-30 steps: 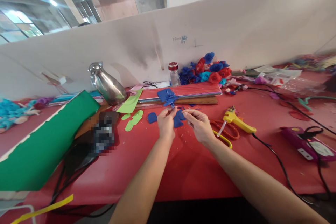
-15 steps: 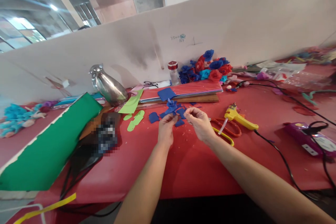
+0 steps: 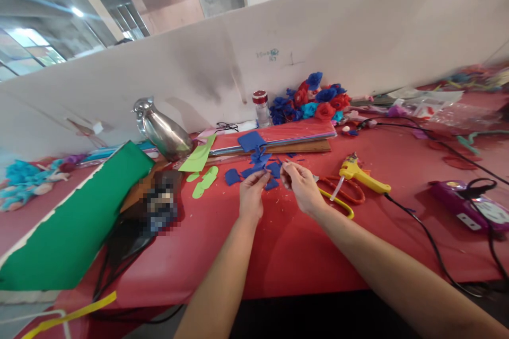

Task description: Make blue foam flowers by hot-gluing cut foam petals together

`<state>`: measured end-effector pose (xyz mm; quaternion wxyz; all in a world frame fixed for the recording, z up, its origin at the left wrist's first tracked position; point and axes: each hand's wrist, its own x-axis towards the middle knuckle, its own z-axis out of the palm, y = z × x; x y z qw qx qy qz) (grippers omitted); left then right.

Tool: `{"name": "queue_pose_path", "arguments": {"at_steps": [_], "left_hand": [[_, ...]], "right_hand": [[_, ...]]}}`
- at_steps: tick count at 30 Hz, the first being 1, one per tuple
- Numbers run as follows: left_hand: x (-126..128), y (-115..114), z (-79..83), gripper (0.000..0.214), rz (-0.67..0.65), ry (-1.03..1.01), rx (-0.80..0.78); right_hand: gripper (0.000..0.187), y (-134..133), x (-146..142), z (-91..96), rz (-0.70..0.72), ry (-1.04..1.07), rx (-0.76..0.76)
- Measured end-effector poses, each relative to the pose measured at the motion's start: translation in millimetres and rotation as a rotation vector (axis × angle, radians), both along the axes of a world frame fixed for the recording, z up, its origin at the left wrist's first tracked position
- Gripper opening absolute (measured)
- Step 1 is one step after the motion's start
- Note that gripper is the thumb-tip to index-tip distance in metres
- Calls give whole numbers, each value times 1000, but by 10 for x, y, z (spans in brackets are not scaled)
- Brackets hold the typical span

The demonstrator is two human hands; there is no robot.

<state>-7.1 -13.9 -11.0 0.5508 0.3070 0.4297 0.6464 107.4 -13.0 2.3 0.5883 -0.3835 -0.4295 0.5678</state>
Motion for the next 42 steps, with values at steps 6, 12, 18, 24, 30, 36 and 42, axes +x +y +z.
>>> {"name": "queue_pose_path", "arguments": {"at_steps": [6, 12, 18, 24, 30, 36, 42], "left_hand": [[26, -22, 1, 22, -6, 26, -3], [56, -62, -8, 16, -57, 74, 28], [84, -80, -5, 16, -90, 140, 27], [67, -71, -35, 18, -41, 121, 96], [60, -71, -29, 22, 10, 137, 159], [73, -89, 61, 13, 45, 68, 152], [71, -104, 74, 16, 8, 46, 104]], "right_hand": [[28, 19, 4, -57, -90, -77, 63], [27, 7, 10, -76, -151, -303, 160], [15, 11, 56, -112, -239, -561, 326], [19, 4, 61, -122, -252, -573, 410], [21, -52, 27, -69, -240, -591, 458], [21, -120, -17, -13, -174, -474, 354], [17, -66, -26, -54, -110, -315, 218]]}}
